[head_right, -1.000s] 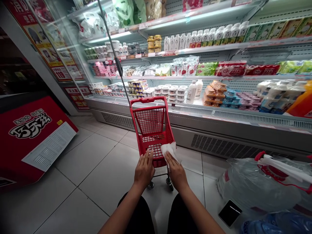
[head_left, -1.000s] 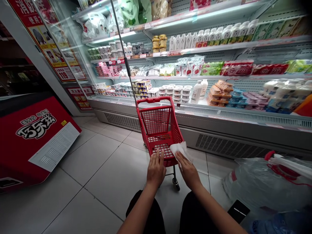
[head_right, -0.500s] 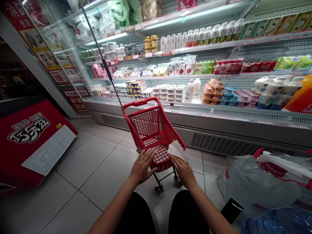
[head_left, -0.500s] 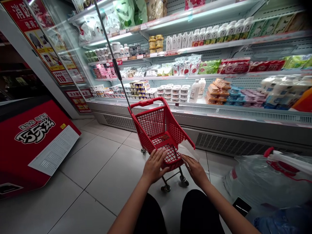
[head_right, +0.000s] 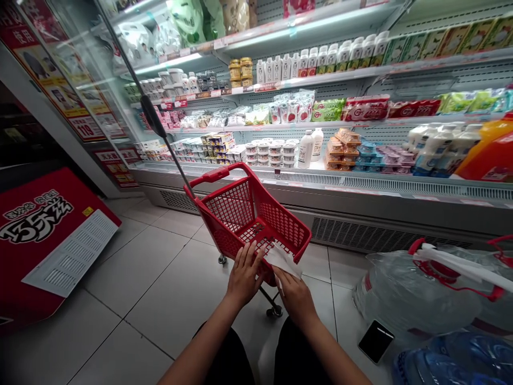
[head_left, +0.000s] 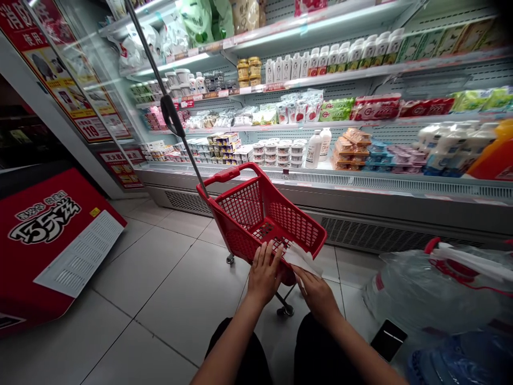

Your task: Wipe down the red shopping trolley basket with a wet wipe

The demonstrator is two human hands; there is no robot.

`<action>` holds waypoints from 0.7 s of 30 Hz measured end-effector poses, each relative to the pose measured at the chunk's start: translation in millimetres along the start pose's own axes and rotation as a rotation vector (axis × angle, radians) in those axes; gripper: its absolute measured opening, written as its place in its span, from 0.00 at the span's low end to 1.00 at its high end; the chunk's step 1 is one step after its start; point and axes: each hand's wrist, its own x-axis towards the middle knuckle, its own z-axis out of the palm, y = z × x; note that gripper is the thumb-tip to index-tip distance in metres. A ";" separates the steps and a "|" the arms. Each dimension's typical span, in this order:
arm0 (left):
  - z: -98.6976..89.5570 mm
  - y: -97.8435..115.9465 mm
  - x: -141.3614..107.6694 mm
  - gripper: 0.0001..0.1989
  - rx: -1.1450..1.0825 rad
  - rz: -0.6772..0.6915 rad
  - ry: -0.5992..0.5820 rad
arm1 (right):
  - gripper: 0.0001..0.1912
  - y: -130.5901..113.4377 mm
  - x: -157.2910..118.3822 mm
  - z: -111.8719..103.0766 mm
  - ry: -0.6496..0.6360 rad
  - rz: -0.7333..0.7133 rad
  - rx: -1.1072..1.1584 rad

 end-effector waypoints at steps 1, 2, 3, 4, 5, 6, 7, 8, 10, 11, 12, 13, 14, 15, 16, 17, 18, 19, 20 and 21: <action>-3.5 -2.8 1.8 0.44 0.003 0.034 -0.015 | 0.24 9.9 -1.8 -3.9 -0.004 -0.007 0.000; -7.6 -7.5 4.1 0.43 0.004 0.074 -0.032 | 0.24 21.1 -3.0 -8.6 -0.004 -0.004 0.003; -11.9 -13.9 7.0 0.41 0.007 0.108 -0.044 | 0.24 32.6 -3.4 -13.9 0.002 0.010 0.009; -15.9 -21.3 10.2 0.40 0.013 0.125 -0.047 | 0.24 43.6 -2.9 -19.5 0.010 0.034 0.020; -19.1 -29.2 13.5 0.39 0.023 0.115 -0.038 | 0.24 53.1 -1.5 -25.0 0.018 0.064 0.034; -21.1 -36.9 16.7 0.39 0.039 0.080 -0.018 | 0.24 60.7 0.6 -30.2 0.026 0.099 0.050; -21.9 -43.7 19.4 0.39 0.057 0.034 0.005 | 0.24 65.7 3.3 -34.6 0.033 0.139 0.067; -21.3 -48.9 21.6 0.39 0.072 -0.008 0.024 | 0.24 68.2 6.5 -37.9 0.041 0.183 0.084; -16.9 -52.7 24.2 0.40 0.089 -0.053 0.043 | 0.24 65.3 13.7 -40.5 0.052 0.265 0.108; -13.6 -51.1 24.7 0.40 0.092 -0.061 0.048 | 0.24 60.2 17.6 -39.5 0.058 0.295 0.113; -10.1 -47.3 24.9 0.41 0.095 -0.067 0.053 | 0.24 53.0 22.0 -37.0 0.059 0.313 0.115; -6.5 -41.9 24.9 0.41 0.100 -0.078 0.061 | 0.24 44.0 27.0 -33.4 0.057 0.319 0.114; -3.2 -35.2 24.8 0.41 0.105 -0.093 0.069 | 0.24 33.5 32.8 -28.9 0.056 0.314 0.112; -0.1 -27.9 24.7 0.41 0.110 -0.106 0.076 | 0.24 22.2 39.4 -23.7 0.058 0.299 0.107; 2.6 -20.5 24.7 0.41 0.116 -0.116 0.078 | 0.24 10.5 46.7 -18.2 0.061 0.272 0.099; 5.0 -13.4 24.9 0.41 0.126 -0.124 0.078 | 0.24 -0.8 54.3 -12.7 0.066 0.234 0.087; 7.0 -7.0 25.3 0.41 0.141 -0.130 0.077 | 0.24 -11.1 61.3 -7.5 0.071 0.187 0.069; 8.6 -1.8 26.1 0.41 0.161 -0.132 0.073 | 0.24 -19.3 67.0 -2.8 0.076 0.136 0.046; 9.5 1.7 27.3 0.40 0.182 -0.128 0.068 | 0.25 -24.9 70.6 1.3 0.078 0.089 0.019; 9.6 3.4 29.1 0.39 0.200 -0.119 0.062 | 0.26 -27.3 71.5 4.4 0.081 0.050 -0.012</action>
